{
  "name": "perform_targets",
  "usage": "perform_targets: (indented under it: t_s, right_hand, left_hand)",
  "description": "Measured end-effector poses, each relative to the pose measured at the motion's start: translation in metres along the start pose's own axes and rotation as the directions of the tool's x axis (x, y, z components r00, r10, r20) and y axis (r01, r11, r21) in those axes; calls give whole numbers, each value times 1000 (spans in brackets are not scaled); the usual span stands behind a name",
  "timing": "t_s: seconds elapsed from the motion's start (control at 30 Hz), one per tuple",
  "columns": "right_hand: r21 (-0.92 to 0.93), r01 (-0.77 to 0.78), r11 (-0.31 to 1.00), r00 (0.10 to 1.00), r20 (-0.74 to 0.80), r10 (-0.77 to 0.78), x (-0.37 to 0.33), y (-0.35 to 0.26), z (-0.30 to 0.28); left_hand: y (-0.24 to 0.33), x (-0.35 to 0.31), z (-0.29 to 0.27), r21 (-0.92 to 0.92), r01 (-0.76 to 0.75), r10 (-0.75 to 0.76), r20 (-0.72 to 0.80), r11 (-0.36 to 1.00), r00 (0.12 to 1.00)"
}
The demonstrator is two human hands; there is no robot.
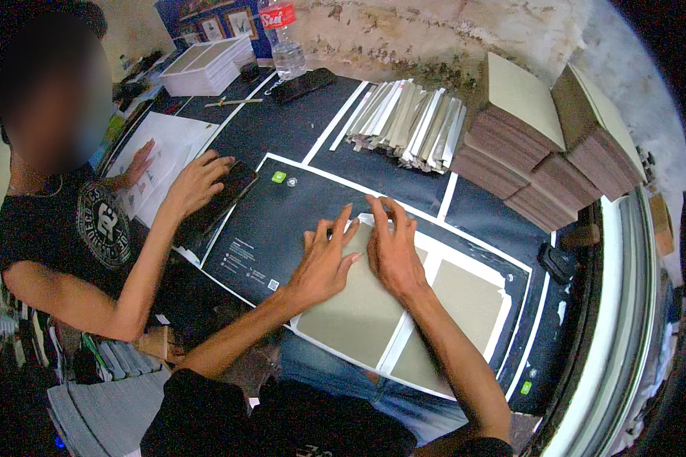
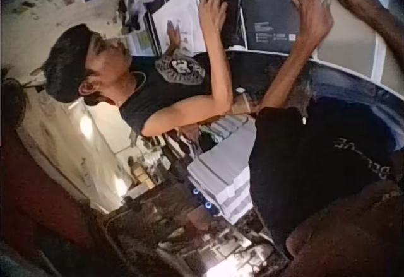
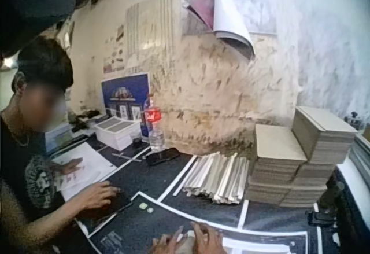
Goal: The person assembles paper folders by applying adhesive strips to cardstock sheets, passing them through a pressing machine, and folding them into shape.
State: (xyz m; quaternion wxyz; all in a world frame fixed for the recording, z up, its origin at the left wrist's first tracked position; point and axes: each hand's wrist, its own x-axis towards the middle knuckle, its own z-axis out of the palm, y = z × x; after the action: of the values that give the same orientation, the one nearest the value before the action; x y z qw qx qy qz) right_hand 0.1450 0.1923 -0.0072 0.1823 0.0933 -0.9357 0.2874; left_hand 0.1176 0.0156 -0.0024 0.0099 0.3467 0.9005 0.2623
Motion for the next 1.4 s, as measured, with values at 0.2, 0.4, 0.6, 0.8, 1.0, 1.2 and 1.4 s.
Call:
perform_targets:
  t_s: [0.2, 0.4, 0.6, 0.8, 1.0, 1.2, 1.4]
  right_hand:
    - [18, -37, 999, 997, 69, 35, 2, -1, -1]
    - [136, -62, 989, 989, 145, 42, 4, -2, -5]
    - [109, 12, 994, 995, 100, -23, 5, 1, -4]
    - [70, 15, 997, 993, 116, -23, 4, 0, -4]
    - [63, 49, 997, 996, 69, -53, 4, 3, 1]
    - [65, -9, 998, 995, 103, 3, 4, 2, 0]
    - [25, 24, 999, 998, 61, -26, 4, 2, -2]
  left_hand:
    - [-3, -2, 9, 10, -15, 16, -29, 1000, 999]
    - [1, -4, 4, 72, -11, 12, -22, 997, 1000]
    - [2, 0, -11, 76, -24, 28, -53, 997, 998]
    - [1, 1, -14, 58, -29, 26, 53, 998, 998]
    - [1, 4, -12, 125, -35, 30, 44, 991, 999]
    - [-2, 2, -11, 111, -51, 46, 45, 992, 998]
    - [0, 0, -11, 25, 23, -23, 5, 999, 1000]
